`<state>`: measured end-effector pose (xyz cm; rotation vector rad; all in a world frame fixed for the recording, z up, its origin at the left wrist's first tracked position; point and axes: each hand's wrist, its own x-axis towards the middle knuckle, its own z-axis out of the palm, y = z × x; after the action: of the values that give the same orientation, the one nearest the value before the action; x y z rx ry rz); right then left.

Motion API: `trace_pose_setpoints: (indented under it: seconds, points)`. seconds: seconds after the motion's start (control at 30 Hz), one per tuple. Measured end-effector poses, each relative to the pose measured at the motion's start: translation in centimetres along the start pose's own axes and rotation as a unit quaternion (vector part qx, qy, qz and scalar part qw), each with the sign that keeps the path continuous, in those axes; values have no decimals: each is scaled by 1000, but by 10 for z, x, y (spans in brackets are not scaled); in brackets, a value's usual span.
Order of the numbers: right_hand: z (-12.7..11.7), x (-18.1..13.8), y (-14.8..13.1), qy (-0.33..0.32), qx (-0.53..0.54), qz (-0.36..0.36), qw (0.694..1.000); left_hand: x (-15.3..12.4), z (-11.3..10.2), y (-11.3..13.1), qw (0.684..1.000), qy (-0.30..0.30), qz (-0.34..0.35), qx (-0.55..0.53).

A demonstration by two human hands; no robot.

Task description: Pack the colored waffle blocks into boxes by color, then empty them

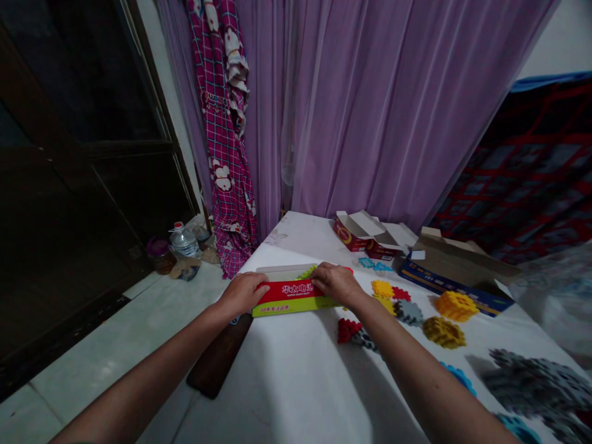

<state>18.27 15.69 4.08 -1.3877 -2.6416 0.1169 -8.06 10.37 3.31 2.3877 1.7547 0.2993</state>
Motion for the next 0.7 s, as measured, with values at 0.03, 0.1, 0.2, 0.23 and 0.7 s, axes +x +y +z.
trace_pose_setpoints:
  seconds: [0.03,0.1,0.2,0.23,0.7]
  points:
    - [0,-1,-1,3,0,4,1000,-1,2,0,1000,5,-4,0]
    - [1,-5,-3,8,3,3,1000,-6,5,2,1000,12,-8,2]
    - [6,-19,-5,15,10,-17,1000,-17,8,7,1000,9,1,16]
    - [9,-25,-5,17,11,-24,1000,-22,9,8,1000,3,9,21]
    - [36,-73,1,99,49,-69,992,-47,12,22,993,-45,98,57]
